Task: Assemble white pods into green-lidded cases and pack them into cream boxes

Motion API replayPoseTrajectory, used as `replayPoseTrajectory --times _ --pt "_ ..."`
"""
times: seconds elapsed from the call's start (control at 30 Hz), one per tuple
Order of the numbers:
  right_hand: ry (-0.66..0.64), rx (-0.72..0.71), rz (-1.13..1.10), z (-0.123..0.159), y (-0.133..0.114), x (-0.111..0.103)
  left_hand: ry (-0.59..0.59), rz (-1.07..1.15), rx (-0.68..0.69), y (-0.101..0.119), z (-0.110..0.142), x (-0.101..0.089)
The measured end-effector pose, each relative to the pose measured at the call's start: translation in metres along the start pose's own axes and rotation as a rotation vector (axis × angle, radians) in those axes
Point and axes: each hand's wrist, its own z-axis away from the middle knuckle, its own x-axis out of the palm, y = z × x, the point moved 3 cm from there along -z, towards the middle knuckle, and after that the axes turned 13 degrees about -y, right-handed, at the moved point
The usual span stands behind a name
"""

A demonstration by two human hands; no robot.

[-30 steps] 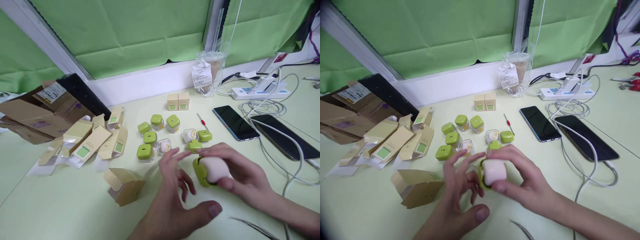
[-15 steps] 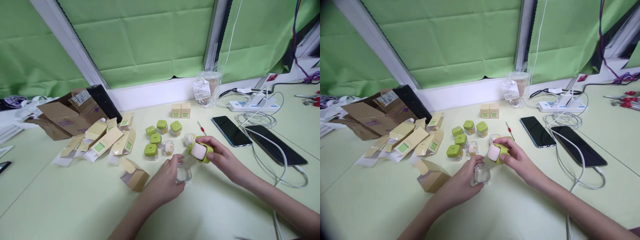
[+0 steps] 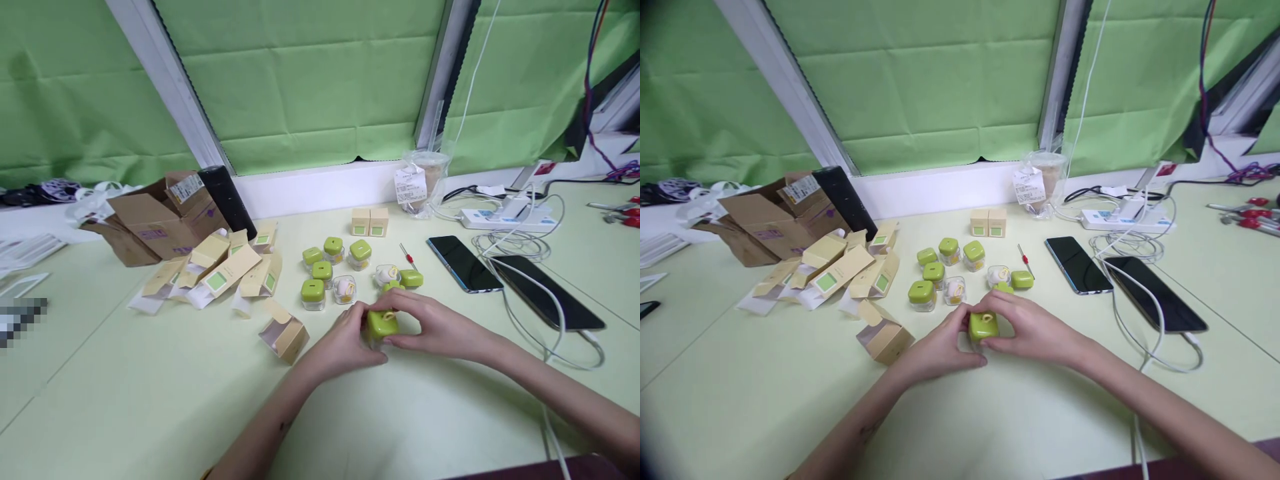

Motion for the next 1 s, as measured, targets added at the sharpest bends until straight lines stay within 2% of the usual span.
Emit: replayPoseTrajectory --times 0.07,0.27,0.43,0.57,0.77,1.0 --pt "-0.012 0.012 -0.036 0.002 0.000 -0.001 -0.002 -0.050 -0.005 0.002 0.001 -0.001" --pt "0.089 0.065 -0.123 0.006 0.003 -0.003 -0.002 -0.125 0.019 0.001 -0.005 0.002" --pt "0.229 0.089 -0.210 0.012 0.004 -0.004 0.032 -0.122 0.014 -0.003 -0.006 0.007" --pt "0.184 0.164 -0.101 0.013 0.003 0.005 0.012 -0.109 0.026 -0.007 -0.011 0.011" --pt "0.113 0.160 0.058 0.009 -0.010 0.018 0.080 -0.155 -0.016 -0.011 -0.017 0.014" --pt "0.062 0.124 0.152 0.007 -0.019 0.019 0.112 -0.203 -0.004 -0.012 -0.018 0.018"
